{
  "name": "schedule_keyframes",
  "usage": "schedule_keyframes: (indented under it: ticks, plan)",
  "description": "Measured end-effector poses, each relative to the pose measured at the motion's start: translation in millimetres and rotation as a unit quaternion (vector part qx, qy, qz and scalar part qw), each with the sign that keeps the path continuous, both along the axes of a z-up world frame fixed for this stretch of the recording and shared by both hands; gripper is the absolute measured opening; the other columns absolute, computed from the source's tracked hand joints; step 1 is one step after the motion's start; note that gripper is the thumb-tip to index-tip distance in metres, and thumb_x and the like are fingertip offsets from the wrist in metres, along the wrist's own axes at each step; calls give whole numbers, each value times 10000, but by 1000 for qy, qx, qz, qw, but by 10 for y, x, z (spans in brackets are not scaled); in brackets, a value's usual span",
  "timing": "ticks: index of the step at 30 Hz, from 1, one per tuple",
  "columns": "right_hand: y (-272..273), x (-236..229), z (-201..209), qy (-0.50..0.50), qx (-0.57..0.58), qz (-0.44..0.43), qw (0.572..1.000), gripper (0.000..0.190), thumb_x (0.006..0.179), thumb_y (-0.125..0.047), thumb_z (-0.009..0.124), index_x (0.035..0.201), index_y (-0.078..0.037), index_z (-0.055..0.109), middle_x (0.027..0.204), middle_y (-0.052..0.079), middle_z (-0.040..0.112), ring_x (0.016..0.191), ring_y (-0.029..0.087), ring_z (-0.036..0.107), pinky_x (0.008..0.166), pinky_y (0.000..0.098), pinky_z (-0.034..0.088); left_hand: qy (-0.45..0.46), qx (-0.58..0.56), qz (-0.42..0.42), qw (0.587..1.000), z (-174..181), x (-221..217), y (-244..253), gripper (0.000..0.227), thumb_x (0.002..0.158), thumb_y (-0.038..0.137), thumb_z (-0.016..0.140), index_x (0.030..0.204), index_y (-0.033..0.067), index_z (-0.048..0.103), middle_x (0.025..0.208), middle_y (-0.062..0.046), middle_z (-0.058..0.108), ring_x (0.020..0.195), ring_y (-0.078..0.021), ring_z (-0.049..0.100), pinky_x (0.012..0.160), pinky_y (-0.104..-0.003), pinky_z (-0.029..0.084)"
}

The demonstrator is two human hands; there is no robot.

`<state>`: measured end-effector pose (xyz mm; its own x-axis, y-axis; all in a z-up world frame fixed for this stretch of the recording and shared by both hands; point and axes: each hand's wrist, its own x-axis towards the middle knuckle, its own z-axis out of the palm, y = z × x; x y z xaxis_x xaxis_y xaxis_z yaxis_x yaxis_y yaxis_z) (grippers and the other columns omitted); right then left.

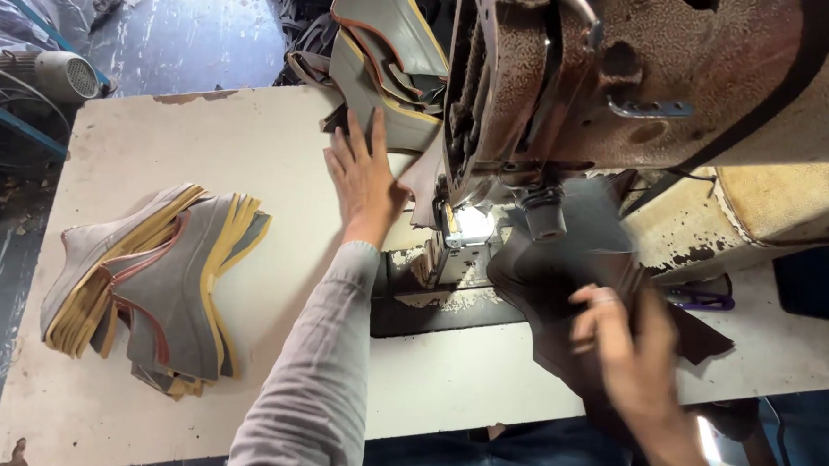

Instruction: The recorder is sewing various leather and synthetic components together to assemble the upper part of a shoe using an industrial sewing machine.

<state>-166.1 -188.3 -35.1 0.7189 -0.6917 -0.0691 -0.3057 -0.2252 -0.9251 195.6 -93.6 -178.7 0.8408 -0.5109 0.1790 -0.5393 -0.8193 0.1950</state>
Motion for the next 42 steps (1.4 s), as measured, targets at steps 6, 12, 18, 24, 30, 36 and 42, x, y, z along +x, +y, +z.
schedule_keyframes:
  ticks: [6, 12, 18, 24, 30, 36, 42]
  plan:
    - [-152, -384, 80, 244, -248, -38, 937, 931, 808, -279, 710, 1622, -184, 268, 1034, 125, 674, 799, 271, 701, 642, 401, 584, 12, 16, 8, 1000, 177, -53, -9, 1398, 631, 274, 940, 1661, 140, 4, 1682, -295, 50, 1528, -493, 177, 1243, -631, 109]
    - [-190, -999, -1081, 363, -274, 29, 890, 1347, 574, -410, 921, 1684, -205, 186, 1292, 175, 573, 1057, 354, 659, 869, 444, 570, 4, -8, 10, 1000, 179, -57, -1, 1435, 558, 250, 980, 1662, 141, 70, 1679, -288, 124, 1519, -492, 203, 1239, -638, 132]
    - [-65, -527, -429, 353, -204, -1, 913, 1156, 672, -21, 788, 1662, -265, 243, 1260, 87, 666, 1062, 288, 670, 922, 416, 516, -12, -18, 15, 1000, 125, -48, -24, 1385, 569, 200, 968, 1656, 165, 111, 1674, -262, 177, 1516, -467, 231, 1240, -637, 151]
    - [-379, -273, 251, 39, -274, -19, 961, 850, 693, 66, 740, 1502, 62, 479, 1261, 256, 652, 993, 341, 683, 819, 394, 542, -25, -27, 19, 999, 130, -80, 1, 1177, 669, -136, 742, 1646, 165, 159, 1668, -241, 214, 1506, -456, 256, 1243, -625, 153]
    - [-660, 107, -179, 200, -323, 104, 919, 1026, 653, -291, 805, 1577, -90, 407, 1380, 287, 550, 1182, 448, 588, 964, 514, 501, 20, -23, 25, 999, 62, -32, -21, 1242, 686, 150, 887, 1658, 206, 116, 1691, -205, 167, 1544, -424, 206, 1268, -611, 138]
    - [-599, 384, -746, 277, -423, 96, 858, 1095, 693, -615, 800, 1622, -239, 359, 1550, 256, 405, 1342, 507, 465, 983, 624, 401, 33, -9, 26, 999, 110, -24, -10, 1127, 786, 94, 808, 1668, 218, 117, 1688, -199, 191, 1554, -412, 218, 1268, -599, 179]
    - [-515, 888, -946, 209, -509, 45, 834, 922, 733, -520, 830, 1511, -131, 524, 1493, 304, 378, 1231, 532, 478, 918, 623, 417, 45, -32, 23, 998, 245, -137, 11, 1251, 707, 350, 932, 1662, 219, 134, 1693, -205, 170, 1558, -412, 202, 1280, -604, 153]
